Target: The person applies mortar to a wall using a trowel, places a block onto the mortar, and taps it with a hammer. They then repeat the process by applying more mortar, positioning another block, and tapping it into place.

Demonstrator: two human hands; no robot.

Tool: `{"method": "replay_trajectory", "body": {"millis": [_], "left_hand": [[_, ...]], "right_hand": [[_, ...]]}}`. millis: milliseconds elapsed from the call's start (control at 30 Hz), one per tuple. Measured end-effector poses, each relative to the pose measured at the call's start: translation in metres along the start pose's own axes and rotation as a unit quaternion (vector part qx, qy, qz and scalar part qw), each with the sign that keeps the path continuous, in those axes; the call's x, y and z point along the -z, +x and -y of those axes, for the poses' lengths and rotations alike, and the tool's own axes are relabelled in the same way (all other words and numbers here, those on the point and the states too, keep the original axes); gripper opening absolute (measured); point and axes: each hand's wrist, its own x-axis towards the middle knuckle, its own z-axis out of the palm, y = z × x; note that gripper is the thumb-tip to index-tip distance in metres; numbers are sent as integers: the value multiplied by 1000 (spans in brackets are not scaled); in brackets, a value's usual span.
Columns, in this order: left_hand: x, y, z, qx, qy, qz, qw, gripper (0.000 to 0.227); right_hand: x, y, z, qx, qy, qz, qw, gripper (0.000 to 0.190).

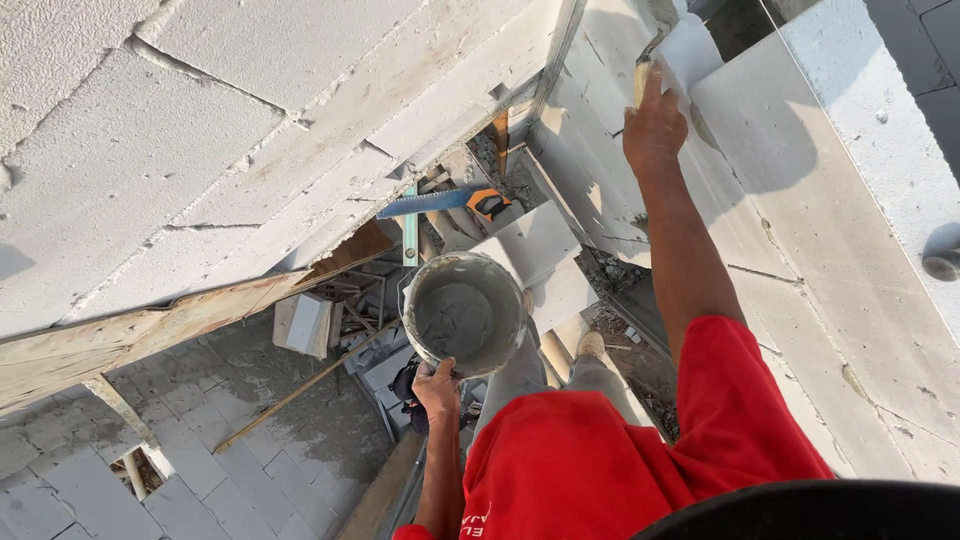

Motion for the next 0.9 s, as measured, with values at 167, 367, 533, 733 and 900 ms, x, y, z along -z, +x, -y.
{"method": "replay_trajectory", "body": {"millis": [167,367,533,733,900], "left_hand": [[16,-4,-17,3,54,-25,998,12],[7,-8,-31,25,48,-32,998,8],[-1,0,-23,5,44,-8,999,10],[-25,-8,-38,17,36,31,999,14],[-32,-9,-44,30,40,37,998,15]], "right_hand": [[-14,-44,3,-62,32,-6,998,82],[-93,-87,-23,-81,168,-91,978,66],[-32,-120,21,-146,286,-28,947,46],[-18,-48,65,-61,230,-100,966,48],[-16,-11,78,-102,191,-57,975,56]]}}
